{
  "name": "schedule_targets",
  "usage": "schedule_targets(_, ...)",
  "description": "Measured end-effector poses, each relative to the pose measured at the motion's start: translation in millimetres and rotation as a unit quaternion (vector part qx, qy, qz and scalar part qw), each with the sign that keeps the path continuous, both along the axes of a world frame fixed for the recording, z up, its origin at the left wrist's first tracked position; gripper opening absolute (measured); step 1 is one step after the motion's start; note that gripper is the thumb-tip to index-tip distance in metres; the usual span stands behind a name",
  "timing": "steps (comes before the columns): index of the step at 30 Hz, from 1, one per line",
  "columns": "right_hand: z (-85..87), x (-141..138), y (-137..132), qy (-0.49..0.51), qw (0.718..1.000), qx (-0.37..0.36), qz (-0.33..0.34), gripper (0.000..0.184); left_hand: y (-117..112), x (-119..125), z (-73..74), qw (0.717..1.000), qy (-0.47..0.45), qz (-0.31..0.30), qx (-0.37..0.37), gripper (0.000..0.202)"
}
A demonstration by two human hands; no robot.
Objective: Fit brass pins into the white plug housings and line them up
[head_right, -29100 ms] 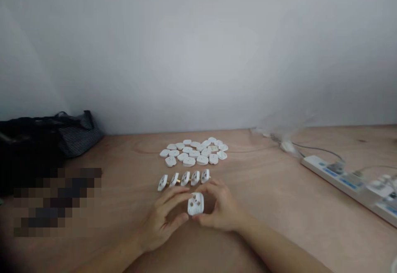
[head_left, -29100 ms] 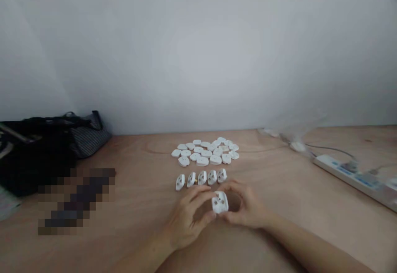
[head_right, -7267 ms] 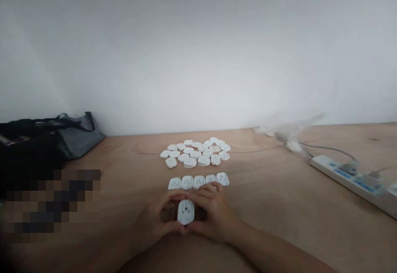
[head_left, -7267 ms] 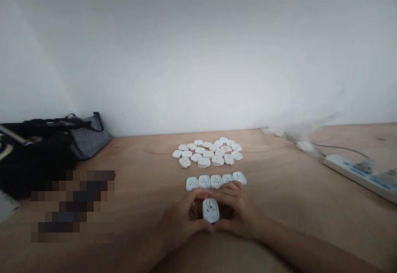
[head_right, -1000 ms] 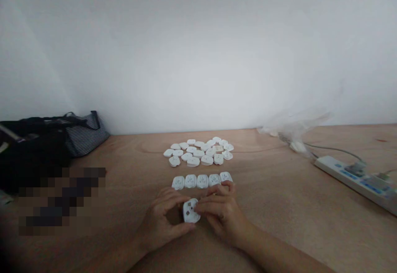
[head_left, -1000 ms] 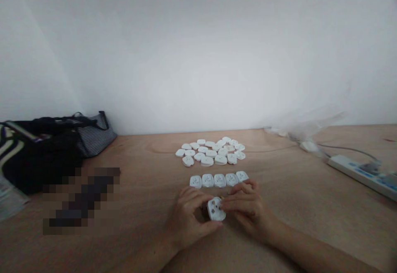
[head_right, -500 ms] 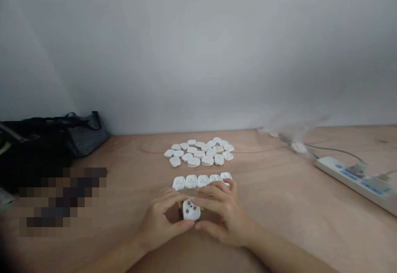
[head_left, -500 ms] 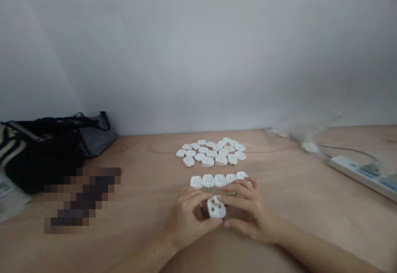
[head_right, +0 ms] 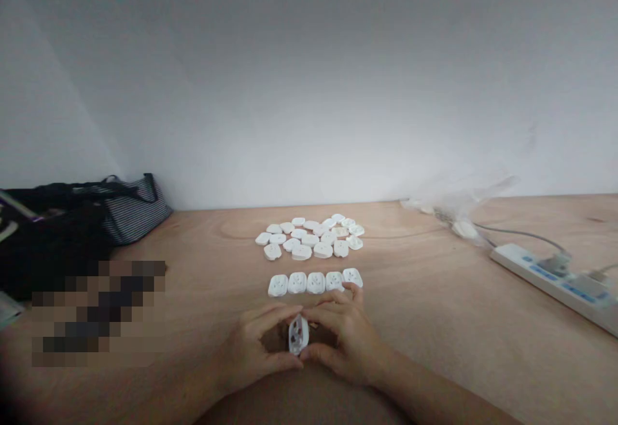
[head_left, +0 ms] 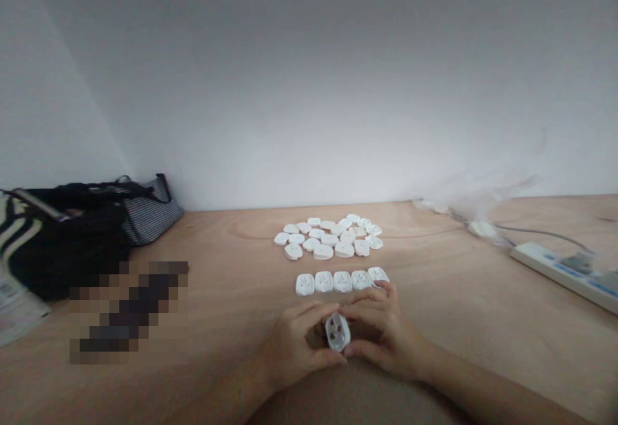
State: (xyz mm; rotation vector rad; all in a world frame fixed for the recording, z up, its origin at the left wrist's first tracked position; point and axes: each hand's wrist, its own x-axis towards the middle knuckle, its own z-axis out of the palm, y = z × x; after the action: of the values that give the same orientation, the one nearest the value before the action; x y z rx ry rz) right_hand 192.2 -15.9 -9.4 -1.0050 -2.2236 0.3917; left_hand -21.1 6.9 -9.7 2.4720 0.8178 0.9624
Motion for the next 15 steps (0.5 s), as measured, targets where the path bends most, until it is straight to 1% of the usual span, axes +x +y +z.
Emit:
schedule_targets(4, 2.2, -1.7, -0.9, -0.003, 1.000, 0.008, 0.004, 0.039, -4.3, 2.2, 6.6, 1.000, 0.014, 0.013, 0.002, 0.051)
schedule_targets(8, 4.2, -1.4, -1.9, -0.011, 1.000, 0.005, 0.011, 0.037, -5.3, 3.0, 13.6, 0.999, 0.028, 0.002, -0.016, 0.045)
schedule_targets(10, 2.8, -0.2, -1.9, -0.011, 1.000, 0.004, 0.009, 0.038, -0.8, -0.8, 15.2, 0.999, 0.025, 0.023, -0.013, 0.044)
schedule_targets(12, -0.6, 1.2, -1.2, -0.012, 1.000, 0.007, 0.000, 0.037, 6.8, -8.3, 16.3, 0.998, 0.015, 0.065, -0.011, 0.043)
schedule_targets(15, -6.2, 2.8, 0.5, -0.007, 1.000, 0.009, -0.021, 0.032, 20.9, -25.7, 17.9, 0.993, 0.017, 0.105, -0.056, 0.043)
